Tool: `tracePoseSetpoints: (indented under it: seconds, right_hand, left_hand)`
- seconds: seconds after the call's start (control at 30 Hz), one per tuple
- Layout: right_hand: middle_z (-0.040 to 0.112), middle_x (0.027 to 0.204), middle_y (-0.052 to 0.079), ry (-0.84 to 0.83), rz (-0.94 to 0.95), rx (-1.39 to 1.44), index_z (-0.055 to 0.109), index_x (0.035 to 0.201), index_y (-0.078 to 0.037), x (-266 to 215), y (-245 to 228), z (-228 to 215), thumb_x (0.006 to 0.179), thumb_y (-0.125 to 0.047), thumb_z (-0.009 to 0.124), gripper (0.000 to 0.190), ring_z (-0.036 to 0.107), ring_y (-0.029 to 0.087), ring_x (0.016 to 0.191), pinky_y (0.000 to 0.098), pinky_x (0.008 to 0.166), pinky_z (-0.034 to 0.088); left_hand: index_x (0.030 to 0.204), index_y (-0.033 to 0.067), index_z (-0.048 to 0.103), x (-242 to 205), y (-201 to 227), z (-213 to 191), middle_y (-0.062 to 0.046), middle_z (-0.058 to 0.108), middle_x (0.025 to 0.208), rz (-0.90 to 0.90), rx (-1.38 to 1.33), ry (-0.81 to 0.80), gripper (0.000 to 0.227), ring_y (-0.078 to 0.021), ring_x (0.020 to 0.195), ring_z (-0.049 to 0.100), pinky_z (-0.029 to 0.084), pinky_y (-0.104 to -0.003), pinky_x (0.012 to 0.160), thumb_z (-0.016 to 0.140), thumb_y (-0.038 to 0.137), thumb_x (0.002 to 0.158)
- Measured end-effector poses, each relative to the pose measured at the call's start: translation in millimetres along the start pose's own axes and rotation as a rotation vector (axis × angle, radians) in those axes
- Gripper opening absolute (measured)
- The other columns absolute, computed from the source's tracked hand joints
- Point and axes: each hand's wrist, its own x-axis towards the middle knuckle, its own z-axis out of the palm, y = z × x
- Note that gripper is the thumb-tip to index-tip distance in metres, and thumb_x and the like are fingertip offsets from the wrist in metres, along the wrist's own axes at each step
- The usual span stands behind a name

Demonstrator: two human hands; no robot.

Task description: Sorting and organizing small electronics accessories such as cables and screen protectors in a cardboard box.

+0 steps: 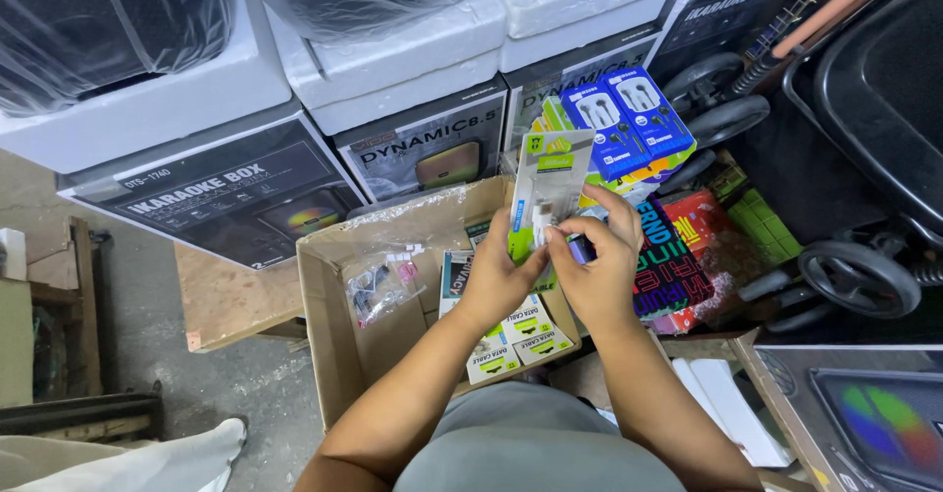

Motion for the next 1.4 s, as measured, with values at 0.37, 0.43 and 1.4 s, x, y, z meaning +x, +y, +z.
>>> tracePoseSetpoints:
  seconds: [0.37,0.43,1.4]
  right_hand:
    - [0.062,0.135,0.014,-0.010,0.017,0.047,0.070,0.087,-0.007,-1.9,2.1,1.1,0.080,-0.010,0.084,0.016,0.054,0.035,0.127,0.0462,0.109,0.041]
    - [0.063,0.135,0.014,-0.011,0.023,0.061,0.070,0.087,-0.007,-3.0,3.7,1.6,0.081,-0.010,0.084,0.016,0.055,0.035,0.127,0.0459,0.109,0.041]
    - [0.067,0.087,0.000,-0.130,0.621,0.835,0.065,0.103,0.000,-36.0,67.4,27.1,0.095,-0.006,0.074,0.014,0.057,0.003,0.075,0.0191,0.067,0.044]
  left_hand:
    - [0.131,0.0060,0.051,-1.5,0.0,2.1,-0.014,0.073,0.109,0.048,-0.021,0.032,0.049,-0.0213,0.098,0.073,0.057,-0.034,0.085,0.076,0.007,0.089]
    - [0.131,0.0059,0.052,-1.9,-1.3,2.7,-0.014,0.073,0.109,0.042,-0.031,0.031,0.048,-0.0210,0.098,0.073,0.057,-0.034,0.084,0.075,0.007,0.090]
    - [0.128,0.0019,0.053,5.8,-38.6,11.0,-0.005,0.067,0.116,-0.125,-0.394,-0.033,0.032,-0.0097,0.106,0.060,0.051,-0.028,0.094,0.066,0.015,0.102]
